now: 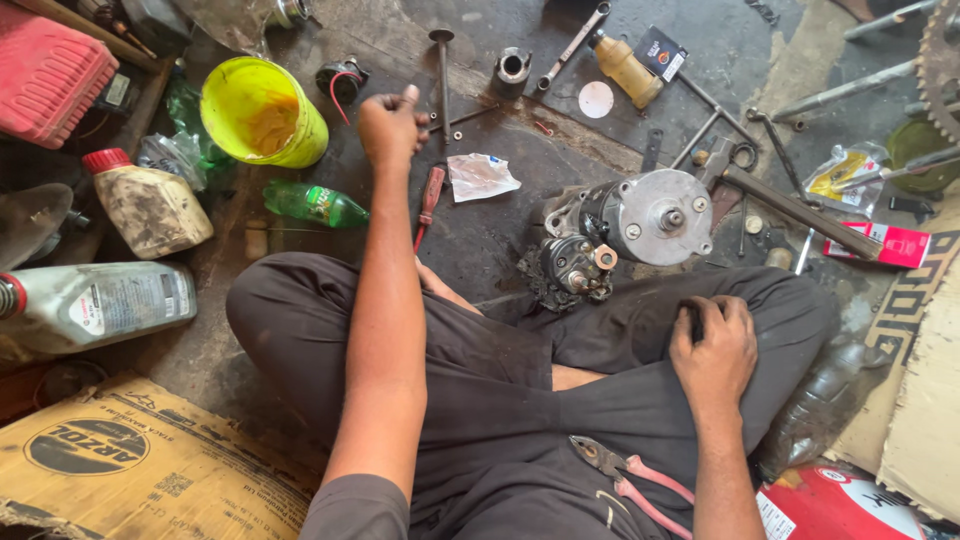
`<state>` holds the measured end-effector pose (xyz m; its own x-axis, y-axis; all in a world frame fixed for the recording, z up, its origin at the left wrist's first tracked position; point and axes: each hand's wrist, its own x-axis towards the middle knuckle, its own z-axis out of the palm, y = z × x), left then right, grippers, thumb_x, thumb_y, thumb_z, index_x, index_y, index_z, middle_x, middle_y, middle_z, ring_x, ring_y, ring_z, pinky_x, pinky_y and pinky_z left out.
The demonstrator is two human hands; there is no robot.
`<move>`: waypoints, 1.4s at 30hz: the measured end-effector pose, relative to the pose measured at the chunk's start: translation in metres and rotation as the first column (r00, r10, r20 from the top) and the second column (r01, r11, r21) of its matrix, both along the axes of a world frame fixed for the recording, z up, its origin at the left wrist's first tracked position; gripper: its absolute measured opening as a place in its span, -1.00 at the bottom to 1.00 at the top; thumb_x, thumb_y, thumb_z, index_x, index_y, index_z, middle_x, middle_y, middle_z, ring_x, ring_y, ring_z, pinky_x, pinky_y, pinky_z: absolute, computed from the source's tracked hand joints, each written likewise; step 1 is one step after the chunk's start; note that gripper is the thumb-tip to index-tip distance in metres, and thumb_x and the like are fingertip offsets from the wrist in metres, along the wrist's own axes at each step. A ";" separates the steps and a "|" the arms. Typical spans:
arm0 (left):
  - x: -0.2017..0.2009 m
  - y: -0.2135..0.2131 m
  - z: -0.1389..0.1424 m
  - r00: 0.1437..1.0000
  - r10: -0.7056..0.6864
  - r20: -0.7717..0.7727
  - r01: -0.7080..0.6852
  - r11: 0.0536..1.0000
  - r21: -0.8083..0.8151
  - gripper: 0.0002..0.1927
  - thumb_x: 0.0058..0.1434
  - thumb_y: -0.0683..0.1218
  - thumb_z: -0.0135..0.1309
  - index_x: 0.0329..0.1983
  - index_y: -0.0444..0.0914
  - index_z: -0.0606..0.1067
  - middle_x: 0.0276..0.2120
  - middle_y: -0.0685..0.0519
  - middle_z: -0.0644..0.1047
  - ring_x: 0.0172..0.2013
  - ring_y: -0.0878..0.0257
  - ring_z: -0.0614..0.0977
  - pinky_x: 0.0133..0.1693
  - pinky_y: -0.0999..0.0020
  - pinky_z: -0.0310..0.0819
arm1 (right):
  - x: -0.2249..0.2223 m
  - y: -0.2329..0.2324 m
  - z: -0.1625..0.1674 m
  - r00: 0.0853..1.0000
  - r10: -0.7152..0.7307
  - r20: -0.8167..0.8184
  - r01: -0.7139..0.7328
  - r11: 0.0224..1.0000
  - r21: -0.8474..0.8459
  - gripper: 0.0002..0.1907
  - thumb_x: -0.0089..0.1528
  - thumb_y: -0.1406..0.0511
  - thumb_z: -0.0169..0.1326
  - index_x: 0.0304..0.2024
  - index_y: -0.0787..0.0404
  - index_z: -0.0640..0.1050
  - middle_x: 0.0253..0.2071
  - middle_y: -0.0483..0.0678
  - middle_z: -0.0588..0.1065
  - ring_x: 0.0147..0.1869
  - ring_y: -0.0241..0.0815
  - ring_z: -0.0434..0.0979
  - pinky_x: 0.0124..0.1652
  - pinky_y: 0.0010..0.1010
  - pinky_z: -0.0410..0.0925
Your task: The person sits cross-legged on the workshop floor and works on a small engine starter motor in their lap. They pull a cylindrical housing off the motor, use pliers on the end cap, tap parts with a hammer, and use a long T-handle tool to work on the assembly, handling small screws and brackets by hand.
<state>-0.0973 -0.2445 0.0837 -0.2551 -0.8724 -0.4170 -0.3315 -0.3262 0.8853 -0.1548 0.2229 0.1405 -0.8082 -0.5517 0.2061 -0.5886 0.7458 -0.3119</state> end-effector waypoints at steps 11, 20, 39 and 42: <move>0.008 -0.010 -0.004 0.821 0.164 -0.547 -0.035 0.970 0.239 -0.58 0.14 -0.35 -0.15 0.03 -0.23 0.51 -0.27 -0.07 0.62 -0.57 0.26 0.58 -0.55 0.35 0.52 | -0.003 0.002 -0.004 1.000 0.001 -0.001 -0.001 1.000 0.008 -0.88 0.28 0.33 0.19 -0.13 0.18 0.64 -0.10 0.04 0.48 0.05 0.12 0.50 0.02 -0.10 0.37; 0.002 0.010 -0.002 0.980 -0.082 0.180 0.177 0.766 -0.618 -0.74 0.13 -0.17 0.15 -0.09 -0.19 0.59 -0.33 -0.06 0.60 -0.35 0.03 0.58 -0.33 0.13 0.44 | -0.003 0.002 -0.005 1.000 -0.001 -0.005 0.001 1.000 0.005 -0.88 0.28 0.32 0.18 -0.14 0.17 0.64 -0.09 0.04 0.48 0.06 0.11 0.50 0.04 -0.10 0.37; 0.008 0.112 0.106 0.686 -0.548 -0.479 0.521 0.829 -0.202 -0.78 0.24 -0.09 0.31 -0.18 -0.33 0.60 -0.42 0.11 0.57 -0.48 0.40 0.53 -0.42 0.43 0.42 | 0.022 -0.016 0.072 0.849 0.106 0.518 0.262 0.766 -0.587 -0.85 0.36 0.46 0.13 -0.02 0.40 0.57 -0.13 0.03 0.57 -0.12 -0.32 0.58 -0.06 -0.54 0.44; 0.032 0.203 0.154 0.437 -0.851 -0.291 0.795 0.516 -0.317 -0.80 0.12 -0.04 0.32 -0.22 -0.19 0.67 -0.42 0.23 0.65 -0.37 0.41 0.63 -0.28 0.45 0.55 | 0.044 -0.017 0.102 0.927 0.189 0.323 0.155 0.593 -0.790 -0.80 0.37 0.51 0.16 0.03 0.42 0.49 -0.07 0.07 0.55 -0.11 -0.28 0.62 -0.04 -0.56 0.51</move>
